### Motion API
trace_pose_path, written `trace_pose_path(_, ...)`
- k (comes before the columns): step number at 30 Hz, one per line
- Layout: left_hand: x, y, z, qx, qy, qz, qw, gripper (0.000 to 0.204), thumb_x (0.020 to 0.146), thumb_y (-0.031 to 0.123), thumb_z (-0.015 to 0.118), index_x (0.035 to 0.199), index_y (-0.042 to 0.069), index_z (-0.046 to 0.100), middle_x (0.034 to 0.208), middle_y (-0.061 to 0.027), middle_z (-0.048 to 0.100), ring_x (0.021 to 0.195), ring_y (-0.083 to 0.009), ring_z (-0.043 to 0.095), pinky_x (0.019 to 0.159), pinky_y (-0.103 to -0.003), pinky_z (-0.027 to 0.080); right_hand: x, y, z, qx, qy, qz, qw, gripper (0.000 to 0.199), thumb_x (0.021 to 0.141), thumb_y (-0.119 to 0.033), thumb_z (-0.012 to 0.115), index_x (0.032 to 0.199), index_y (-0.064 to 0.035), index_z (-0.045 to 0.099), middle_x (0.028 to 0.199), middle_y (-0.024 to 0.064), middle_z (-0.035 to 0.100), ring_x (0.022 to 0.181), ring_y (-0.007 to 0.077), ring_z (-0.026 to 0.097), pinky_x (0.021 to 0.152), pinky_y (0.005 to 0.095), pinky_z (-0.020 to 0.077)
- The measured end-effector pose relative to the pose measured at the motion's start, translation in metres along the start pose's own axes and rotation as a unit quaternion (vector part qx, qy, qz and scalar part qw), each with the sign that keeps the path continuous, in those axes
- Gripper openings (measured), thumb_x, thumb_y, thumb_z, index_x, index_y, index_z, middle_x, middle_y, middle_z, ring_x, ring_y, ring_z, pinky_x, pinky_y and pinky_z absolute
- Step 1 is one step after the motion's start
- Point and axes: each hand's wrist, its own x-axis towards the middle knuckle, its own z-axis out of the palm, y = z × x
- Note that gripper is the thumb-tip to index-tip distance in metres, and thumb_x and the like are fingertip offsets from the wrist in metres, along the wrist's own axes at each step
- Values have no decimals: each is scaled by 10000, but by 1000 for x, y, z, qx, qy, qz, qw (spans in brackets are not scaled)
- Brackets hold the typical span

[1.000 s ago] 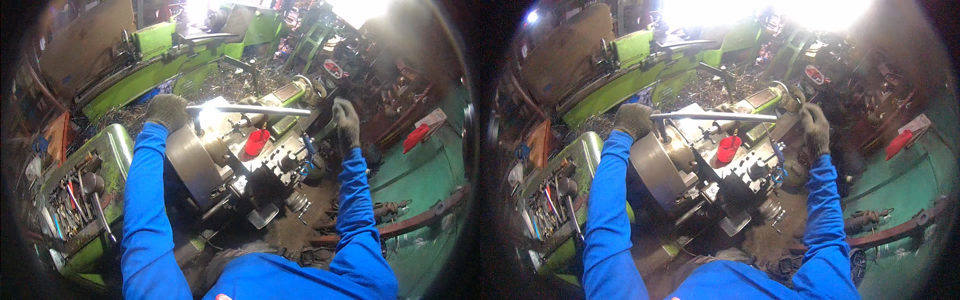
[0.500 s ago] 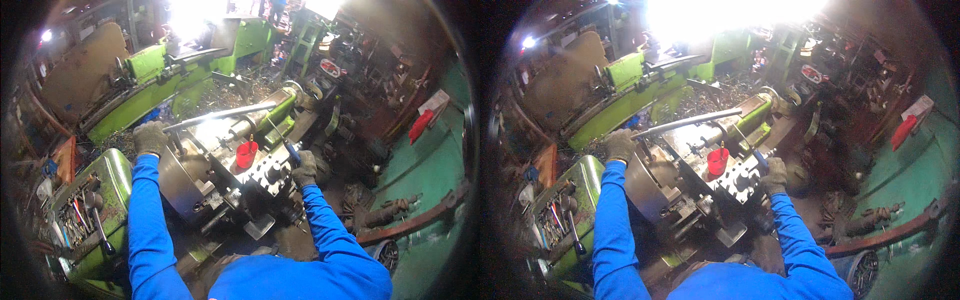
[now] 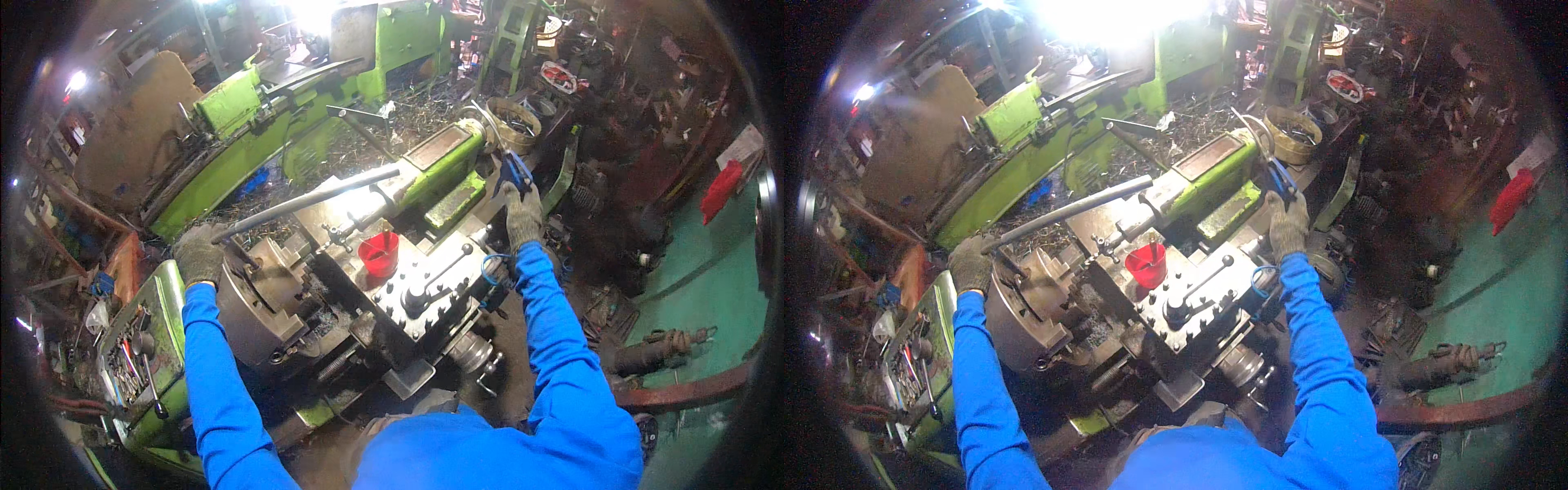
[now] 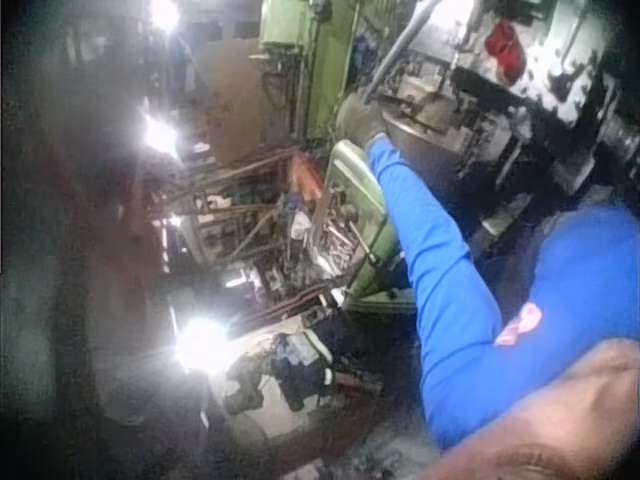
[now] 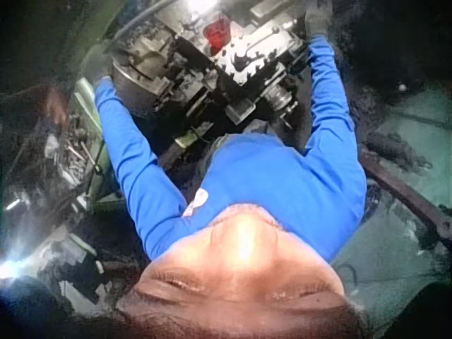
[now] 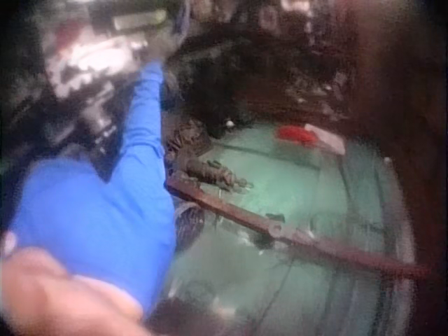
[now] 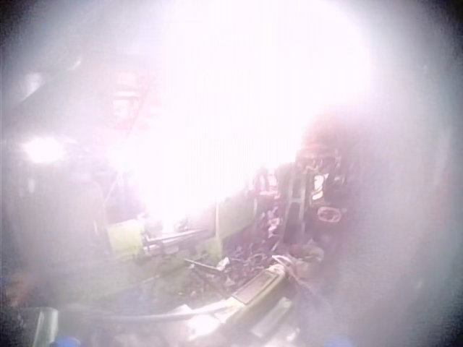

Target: The person operates a green metal lathe, using a wrench to tighten the chuck and adjusting the tool post. They then use a compressed air hose to blow away metal shavings from the work area.

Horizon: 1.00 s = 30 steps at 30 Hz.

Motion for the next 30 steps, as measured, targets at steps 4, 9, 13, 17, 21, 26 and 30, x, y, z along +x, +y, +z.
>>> trace_pose_path(4,1,-22,29,19,25,43,999,278,980,348,581,886,127,721,876,-135,680,884,-396,655,783,-535,483,68,14,47,31,-47,-51,997,617,989,-470,677,1346,28,609,1264,238,678,1163,406,637,1027,459,470)
trace_pose_path(9,-5,-20,20,6,18,43,999,285,995,325,569,848,107,677,862,-137,655,874,-394,626,775,-517,466,93,1,137,-5,-113,-85,990,553,982,-454,680,1285,6,634,1219,279,679,1162,457,629,995,501,473)
trace_pose_path(13,-5,-24,21,-21,15,28,999,288,990,322,571,839,96,664,886,-160,656,893,-415,616,783,-528,461,86,1,193,-23,-123,-119,985,531,977,-445,685,1259,2,635,1204,302,667,1138,493,620,964,530,480)
trace_pose_path(17,-4,-11,7,-13,-8,2,1000,328,1002,348,557,826,89,652,888,-184,651,892,-439,610,777,-545,455,77,-2,211,-26,-169,-93,981,536,961,-457,695,1249,-8,642,1203,296,671,1153,491,622,972,534,482)
trace_pose_path(21,-1,-12,15,13,20,30,999,356,1006,379,549,805,99,640,859,-184,647,865,-439,613,757,-554,456,88,14,210,-39,-155,-112,981,573,936,-468,718,1275,-14,637,1264,286,654,1199,475,604,1010,542,465)
trace_pose_path(26,0,7,-7,-10,14,-8,1000,387,966,432,616,768,100,620,823,-175,639,823,-425,622,743,-558,458,79,8,181,-56,-65,-201,976,539,949,-498,704,1211,-30,650,1144,256,659,1093,438,615,963,496,483)
trace_pose_path(30,4,13,-12,-29,6,1,1000,341,892,422,693,774,104,656,849,-161,662,845,-410,645,739,-541,484,99,2,144,-25,-16,-227,973,436,1018,-407,666,1226,-25,641,1098,145,667,1021,308,627,948,408,497)
